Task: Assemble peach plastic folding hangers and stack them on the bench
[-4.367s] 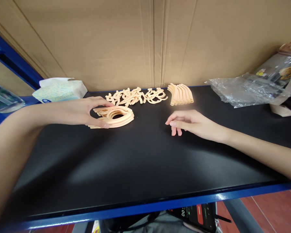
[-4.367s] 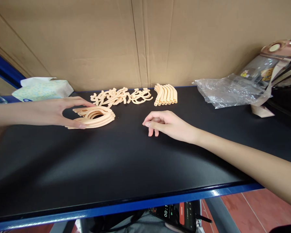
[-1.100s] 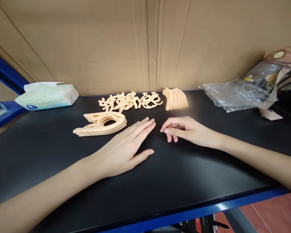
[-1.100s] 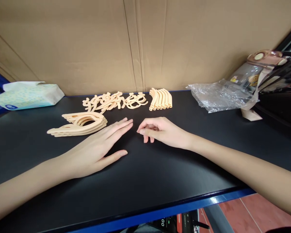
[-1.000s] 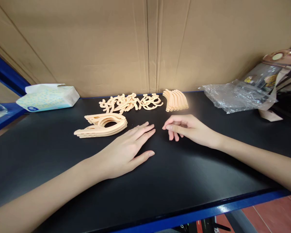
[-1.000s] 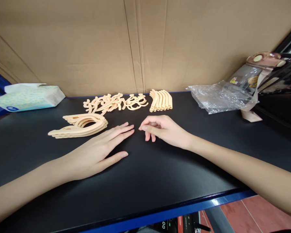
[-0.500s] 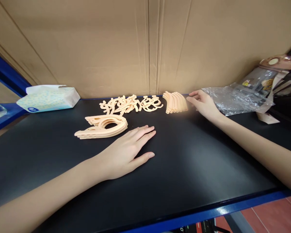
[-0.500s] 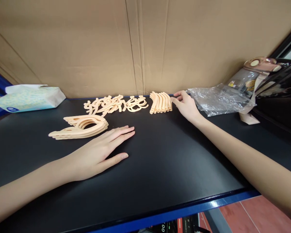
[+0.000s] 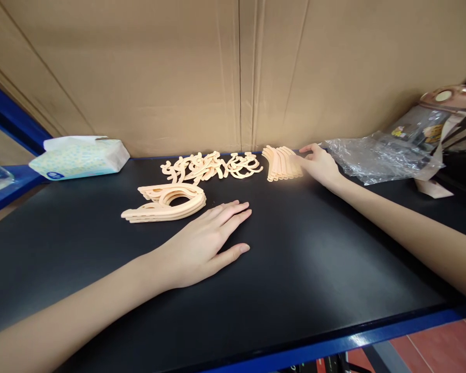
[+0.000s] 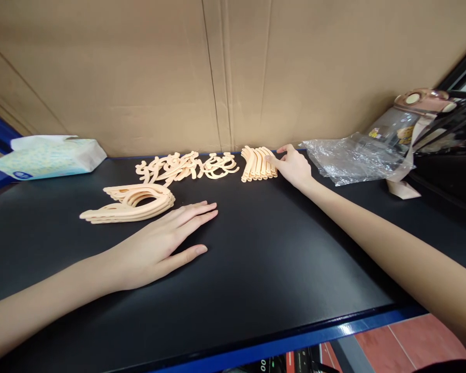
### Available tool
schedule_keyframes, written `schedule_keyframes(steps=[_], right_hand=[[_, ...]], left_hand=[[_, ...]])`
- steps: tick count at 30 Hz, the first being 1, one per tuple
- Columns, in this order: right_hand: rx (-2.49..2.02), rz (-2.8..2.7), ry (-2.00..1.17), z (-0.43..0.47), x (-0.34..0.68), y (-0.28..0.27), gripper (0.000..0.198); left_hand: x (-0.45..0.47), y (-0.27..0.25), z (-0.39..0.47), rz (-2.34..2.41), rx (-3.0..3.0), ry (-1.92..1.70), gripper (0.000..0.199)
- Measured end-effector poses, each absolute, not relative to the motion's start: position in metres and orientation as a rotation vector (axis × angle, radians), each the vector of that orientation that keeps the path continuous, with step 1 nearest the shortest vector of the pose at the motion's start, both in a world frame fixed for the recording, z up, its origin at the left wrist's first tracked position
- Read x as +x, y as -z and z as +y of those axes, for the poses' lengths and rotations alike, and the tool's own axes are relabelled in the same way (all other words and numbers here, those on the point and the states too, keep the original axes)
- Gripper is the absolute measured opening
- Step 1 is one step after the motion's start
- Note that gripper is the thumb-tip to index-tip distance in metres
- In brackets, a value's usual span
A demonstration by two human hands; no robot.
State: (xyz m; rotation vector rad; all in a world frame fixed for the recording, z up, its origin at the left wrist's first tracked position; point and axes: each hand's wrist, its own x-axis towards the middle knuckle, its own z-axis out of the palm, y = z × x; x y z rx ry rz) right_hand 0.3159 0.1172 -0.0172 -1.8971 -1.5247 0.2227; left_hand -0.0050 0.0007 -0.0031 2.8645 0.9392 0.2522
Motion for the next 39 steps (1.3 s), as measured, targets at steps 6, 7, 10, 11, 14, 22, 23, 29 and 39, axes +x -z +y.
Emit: schedule_keyframes(steps=[6, 7, 10, 11, 14, 22, 23, 29, 39], right_hand=[[-1.896, -1.555, -0.21, 0.118, 0.316, 0.018, 0.038], [-1.898, -1.556, -0.207, 0.118, 0.316, 0.018, 0.038], [-1.898, -1.563, -0.194, 0.117, 0.315, 0.017, 0.039], [-1.895, -1.566, -0.189, 0.117, 0.315, 0.017, 0.039], [-1.88, -1.566, -0.167, 0.115, 0.314, 0.016, 0.033], [-1.884, -1.503, -0.112, 0.113, 0.314, 0.015, 0.028], [-1.891, -1.498, -0.111, 0.113, 0.314, 0.015, 0.028], [-1.883, -1.472, -0.14, 0.111, 0.312, 0.013, 0.031], [-1.6, -1.394, -0.275, 0.102, 0.316, -0.004, 0.034]], left_hand=[[-0.004, 0.001, 0.001, 0.95, 2.861, -0.211, 0.055], [-0.004, 0.001, 0.0, 0.952, 2.859, -0.205, 0.055], [-0.004, 0.0, 0.0, 0.959, 2.855, -0.185, 0.055], [-0.004, 0.001, 0.0, 0.96, 2.856, -0.182, 0.055], [-0.004, 0.002, 0.001, 0.945, 2.874, -0.214, 0.056], [-0.002, -0.003, 0.0, 0.962, 2.862, -0.169, 0.055], [-0.002, -0.003, -0.001, 0.962, 2.859, -0.173, 0.055], [-0.004, 0.0, 0.0, 0.947, 2.868, -0.226, 0.055], [-0.002, -0.003, -0.003, 0.94, 2.898, -0.212, 0.054]])
